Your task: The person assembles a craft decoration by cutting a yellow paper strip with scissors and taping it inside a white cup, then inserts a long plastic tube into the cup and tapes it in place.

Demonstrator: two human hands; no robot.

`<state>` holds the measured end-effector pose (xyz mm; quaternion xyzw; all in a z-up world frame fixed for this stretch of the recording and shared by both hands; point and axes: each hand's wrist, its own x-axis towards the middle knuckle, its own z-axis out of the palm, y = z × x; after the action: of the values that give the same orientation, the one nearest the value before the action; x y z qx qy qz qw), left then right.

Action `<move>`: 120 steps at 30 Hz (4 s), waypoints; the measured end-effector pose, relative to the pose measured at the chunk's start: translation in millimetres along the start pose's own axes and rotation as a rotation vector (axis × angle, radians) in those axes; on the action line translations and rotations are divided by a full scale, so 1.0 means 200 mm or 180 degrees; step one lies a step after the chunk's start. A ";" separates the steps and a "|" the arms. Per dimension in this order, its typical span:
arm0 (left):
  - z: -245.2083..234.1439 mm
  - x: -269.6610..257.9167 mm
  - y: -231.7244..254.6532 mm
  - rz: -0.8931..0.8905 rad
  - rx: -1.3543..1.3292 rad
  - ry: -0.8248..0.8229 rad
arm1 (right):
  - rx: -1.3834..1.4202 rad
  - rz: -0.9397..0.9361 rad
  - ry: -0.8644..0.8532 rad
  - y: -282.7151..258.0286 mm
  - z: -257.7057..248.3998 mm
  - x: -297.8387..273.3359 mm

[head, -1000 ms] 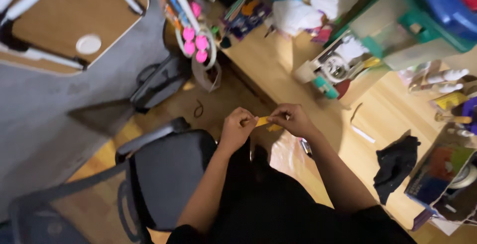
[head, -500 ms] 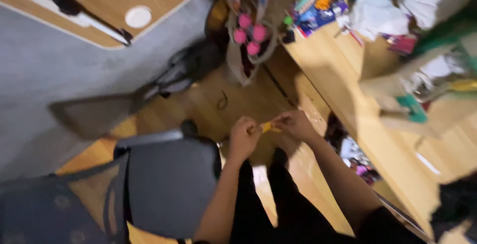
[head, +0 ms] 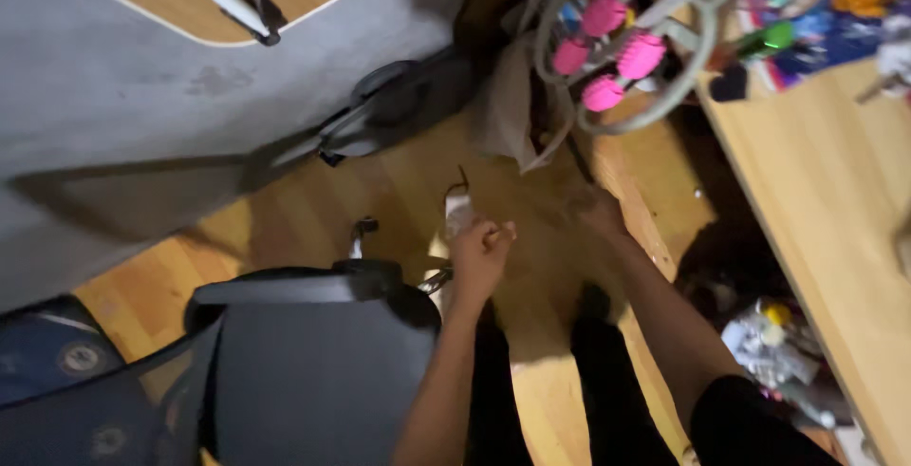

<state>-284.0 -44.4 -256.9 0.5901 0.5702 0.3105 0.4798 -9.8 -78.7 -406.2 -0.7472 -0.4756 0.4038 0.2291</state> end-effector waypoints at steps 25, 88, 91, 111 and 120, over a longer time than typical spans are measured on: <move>0.63 0.57 -0.76 -0.0218 -0.0906 0.0246 | 0.4510 0.0761 0.0753 1.30 -0.14 1.69; 0.12 -0.41 1.41 0.0879 -0.0472 -0.0864 | -0.0351 0.0306 0.1369 -0.70 -1.28 -1.84; 0.27 -0.49 1.59 0.1245 -0.0545 -0.1566 | -0.0385 0.1021 0.1386 -0.68 -1.41 -2.17; 1.22 -1.01 2.14 0.1834 -0.0224 -0.2731 | -0.0831 0.0949 0.2853 0.23 -2.06 -2.50; 1.39 -1.03 2.23 0.2115 0.0164 -0.2652 | -0.1556 0.0444 0.2557 -0.30 -2.54 -2.47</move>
<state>105.5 -254.0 94.6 0.8238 0.1212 0.1709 0.5268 266.1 -472.7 116.3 -0.9063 -0.3791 -0.0264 0.1847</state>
